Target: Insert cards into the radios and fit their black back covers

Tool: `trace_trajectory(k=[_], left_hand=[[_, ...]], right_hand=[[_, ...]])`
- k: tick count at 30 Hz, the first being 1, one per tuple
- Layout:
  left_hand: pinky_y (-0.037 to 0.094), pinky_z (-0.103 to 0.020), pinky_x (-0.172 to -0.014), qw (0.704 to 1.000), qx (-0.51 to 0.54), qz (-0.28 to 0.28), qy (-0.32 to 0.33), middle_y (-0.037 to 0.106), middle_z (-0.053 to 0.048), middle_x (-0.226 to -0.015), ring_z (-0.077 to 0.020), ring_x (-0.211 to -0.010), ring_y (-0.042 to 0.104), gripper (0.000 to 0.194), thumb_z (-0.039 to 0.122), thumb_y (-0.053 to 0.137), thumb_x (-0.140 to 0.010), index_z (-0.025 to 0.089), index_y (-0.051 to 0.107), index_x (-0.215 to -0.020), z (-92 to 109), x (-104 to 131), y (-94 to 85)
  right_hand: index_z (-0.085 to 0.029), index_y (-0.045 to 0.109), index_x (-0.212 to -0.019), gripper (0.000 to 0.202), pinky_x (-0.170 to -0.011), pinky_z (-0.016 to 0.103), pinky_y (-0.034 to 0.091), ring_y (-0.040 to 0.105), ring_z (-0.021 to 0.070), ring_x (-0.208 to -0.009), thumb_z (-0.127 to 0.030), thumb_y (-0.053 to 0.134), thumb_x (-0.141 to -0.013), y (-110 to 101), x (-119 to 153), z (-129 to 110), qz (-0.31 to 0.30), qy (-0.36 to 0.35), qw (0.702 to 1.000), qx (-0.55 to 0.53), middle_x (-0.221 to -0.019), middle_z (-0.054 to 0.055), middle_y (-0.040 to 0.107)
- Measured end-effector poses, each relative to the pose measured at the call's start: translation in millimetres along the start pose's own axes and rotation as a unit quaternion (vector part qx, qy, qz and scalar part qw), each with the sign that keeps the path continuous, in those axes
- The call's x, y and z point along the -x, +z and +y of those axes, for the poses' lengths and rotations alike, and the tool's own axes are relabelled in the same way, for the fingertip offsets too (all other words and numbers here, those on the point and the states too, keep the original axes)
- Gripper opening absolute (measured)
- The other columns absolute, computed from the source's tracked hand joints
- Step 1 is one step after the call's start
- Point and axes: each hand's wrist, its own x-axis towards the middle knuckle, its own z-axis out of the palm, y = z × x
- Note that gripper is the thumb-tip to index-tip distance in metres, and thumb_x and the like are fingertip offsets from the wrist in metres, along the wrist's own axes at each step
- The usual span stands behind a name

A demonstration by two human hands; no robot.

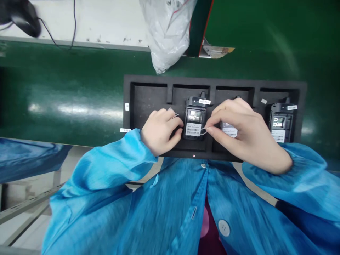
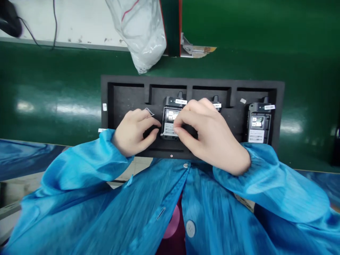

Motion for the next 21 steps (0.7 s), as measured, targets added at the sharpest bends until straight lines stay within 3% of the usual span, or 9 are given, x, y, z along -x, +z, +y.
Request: trace_trajectory(k=[5,8,12,21], left_hand=[[0.031,-0.037,-0.067,0.995,-0.024,0.091,0.018,0.058,-0.006,-0.084,-0.0202,-0.075,0.046,0.021,0.023,0.049,-0.087,0.019,0.069,-0.092,-3,4,2.3],[0.029,-0.036,-0.065,0.988,-0.052,0.121,0.076,0.055,-0.005,-0.080,-0.0203,-0.073,0.042,0.023,0.022,0.052,-0.086,0.021,0.070,-0.099,-5,6,2.8],[0.027,-0.035,-0.064,0.980,-0.100,0.121,0.123,0.053,-0.005,-0.078,-0.0203,-0.071,0.039,0.035,0.020,0.054,-0.086,0.024,0.069,-0.117,-4,4,6.8],[0.028,-0.036,-0.064,0.980,-0.124,0.092,0.129,0.054,-0.006,-0.080,-0.0203,-0.072,0.041,0.038,0.024,0.051,-0.088,0.022,0.066,-0.123,0,2,9.9]], right_hand=[[-0.018,0.062,-0.082,0.013,-0.077,0.032,0.039,0.049,0.0173,-0.082,-0.024,0.055,-0.092,24,-19,18,0.000,0.031,0.996,0.083,-0.084,0.004,0.059],[-0.018,0.062,-0.083,0.015,-0.078,0.033,0.040,0.051,0.0184,-0.084,-0.026,0.054,-0.093,35,-23,28,0.005,0.039,0.993,0.113,-0.085,0.005,0.059],[-0.017,0.061,-0.083,0.018,-0.079,0.034,0.041,0.051,0.0190,-0.084,-0.027,0.051,-0.094,38,-21,29,0.010,0.044,0.990,0.130,-0.086,0.006,0.058],[-0.016,0.060,-0.093,0.022,-0.080,0.034,0.043,0.053,0.0211,-0.090,-0.028,0.042,-0.099,33,-22,27,-0.039,0.045,0.977,0.203,-0.094,0.008,0.056]])
